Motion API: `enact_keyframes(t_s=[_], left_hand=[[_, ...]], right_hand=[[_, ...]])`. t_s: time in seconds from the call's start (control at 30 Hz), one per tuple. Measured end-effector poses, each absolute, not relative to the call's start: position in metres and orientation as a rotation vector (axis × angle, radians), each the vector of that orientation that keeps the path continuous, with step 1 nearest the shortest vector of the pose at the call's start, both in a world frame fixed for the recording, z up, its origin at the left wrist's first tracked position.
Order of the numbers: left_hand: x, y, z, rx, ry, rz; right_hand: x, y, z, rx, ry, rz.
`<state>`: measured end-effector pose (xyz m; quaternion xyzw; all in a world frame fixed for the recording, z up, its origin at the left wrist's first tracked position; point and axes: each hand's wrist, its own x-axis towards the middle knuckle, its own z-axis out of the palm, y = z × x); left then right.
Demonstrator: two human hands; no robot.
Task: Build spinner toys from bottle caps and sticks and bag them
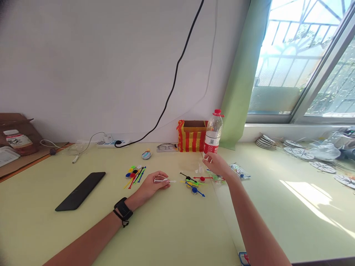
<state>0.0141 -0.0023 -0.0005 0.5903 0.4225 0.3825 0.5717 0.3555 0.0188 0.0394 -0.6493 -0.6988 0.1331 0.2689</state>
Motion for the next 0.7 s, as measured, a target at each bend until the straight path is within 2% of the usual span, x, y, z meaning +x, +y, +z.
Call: enact_keyframes(t_s=[0.23,0.43,0.7], left_hand=[[0.015,-0.014,0.004,2.007,0.937,0.804],[0.015,-0.016,0.003,2.166,0.964,0.878],[0.025,-0.005,0.031,2.150,1.140,1.177]], right_hand=[[0.325,0.052,0.017,-1.909,-1.842,0.340],[0.301,0.064,0.002,-1.983,-1.760,0.376],[0.307,0.079,0.040,-1.669,-1.737,0.435]])
